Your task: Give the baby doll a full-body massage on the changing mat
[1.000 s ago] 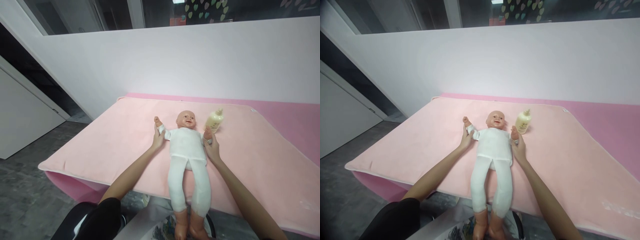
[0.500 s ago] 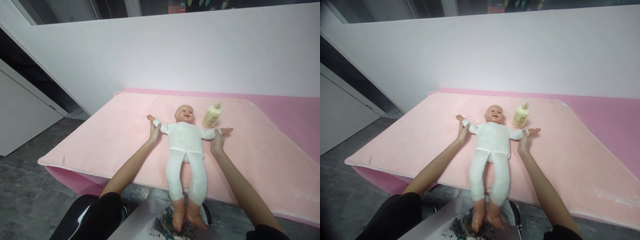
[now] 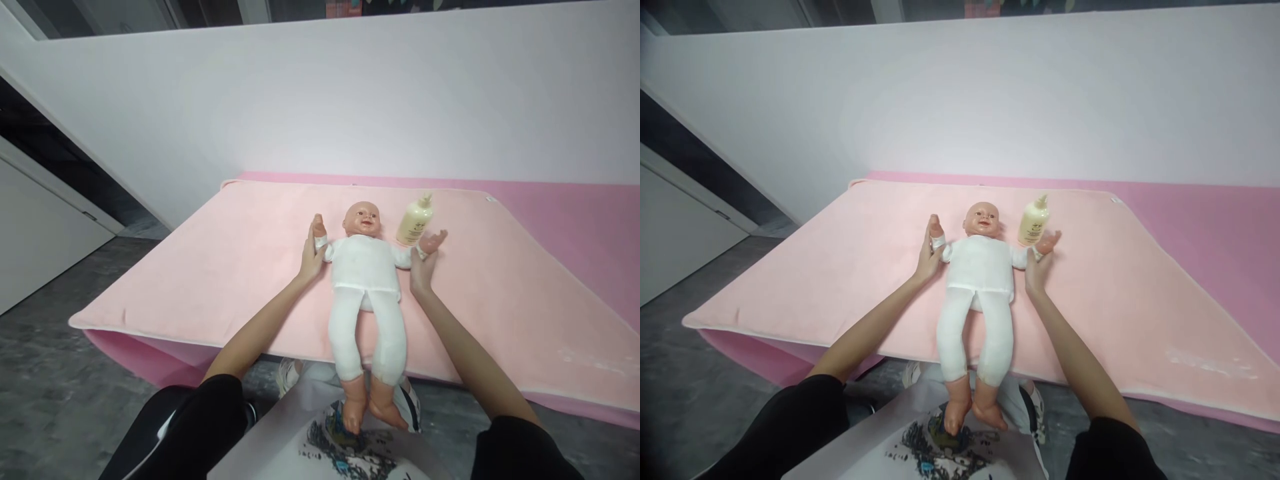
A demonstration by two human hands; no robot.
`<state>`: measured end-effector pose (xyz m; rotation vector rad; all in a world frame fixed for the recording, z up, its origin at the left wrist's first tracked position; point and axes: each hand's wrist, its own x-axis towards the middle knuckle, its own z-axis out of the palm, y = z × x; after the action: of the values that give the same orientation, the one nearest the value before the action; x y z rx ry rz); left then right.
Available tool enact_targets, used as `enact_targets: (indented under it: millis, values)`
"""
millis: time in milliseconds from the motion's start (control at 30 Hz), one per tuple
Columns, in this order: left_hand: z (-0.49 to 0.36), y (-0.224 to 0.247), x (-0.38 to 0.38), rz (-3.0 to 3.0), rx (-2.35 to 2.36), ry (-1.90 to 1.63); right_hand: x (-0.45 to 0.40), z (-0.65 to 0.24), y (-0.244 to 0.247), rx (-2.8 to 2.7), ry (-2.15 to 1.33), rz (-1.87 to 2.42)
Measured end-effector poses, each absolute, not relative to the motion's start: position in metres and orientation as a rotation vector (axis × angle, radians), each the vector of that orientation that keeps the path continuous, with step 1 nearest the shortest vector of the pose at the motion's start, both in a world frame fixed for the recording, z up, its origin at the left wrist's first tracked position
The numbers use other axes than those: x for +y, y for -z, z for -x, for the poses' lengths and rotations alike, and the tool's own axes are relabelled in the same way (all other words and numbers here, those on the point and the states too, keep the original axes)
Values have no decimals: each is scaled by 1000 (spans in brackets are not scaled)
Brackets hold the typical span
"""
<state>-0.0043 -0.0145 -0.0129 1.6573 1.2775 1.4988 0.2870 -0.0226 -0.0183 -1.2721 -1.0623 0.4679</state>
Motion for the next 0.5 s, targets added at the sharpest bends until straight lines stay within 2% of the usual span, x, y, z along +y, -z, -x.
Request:
enact_targets:
  millis: [100,233,500]
  values:
    - [1,13,-17,-2000,1365,-1308,-31,-278,12,-1380,-465,1256]
    - [-8,12,-23,-2281,1431,-1079,-39,-270,7,-1839,-248,1272]
    - [-12,5,-32,-2301,1452,-1073,-37,-275,11,-1845,-203,1242]
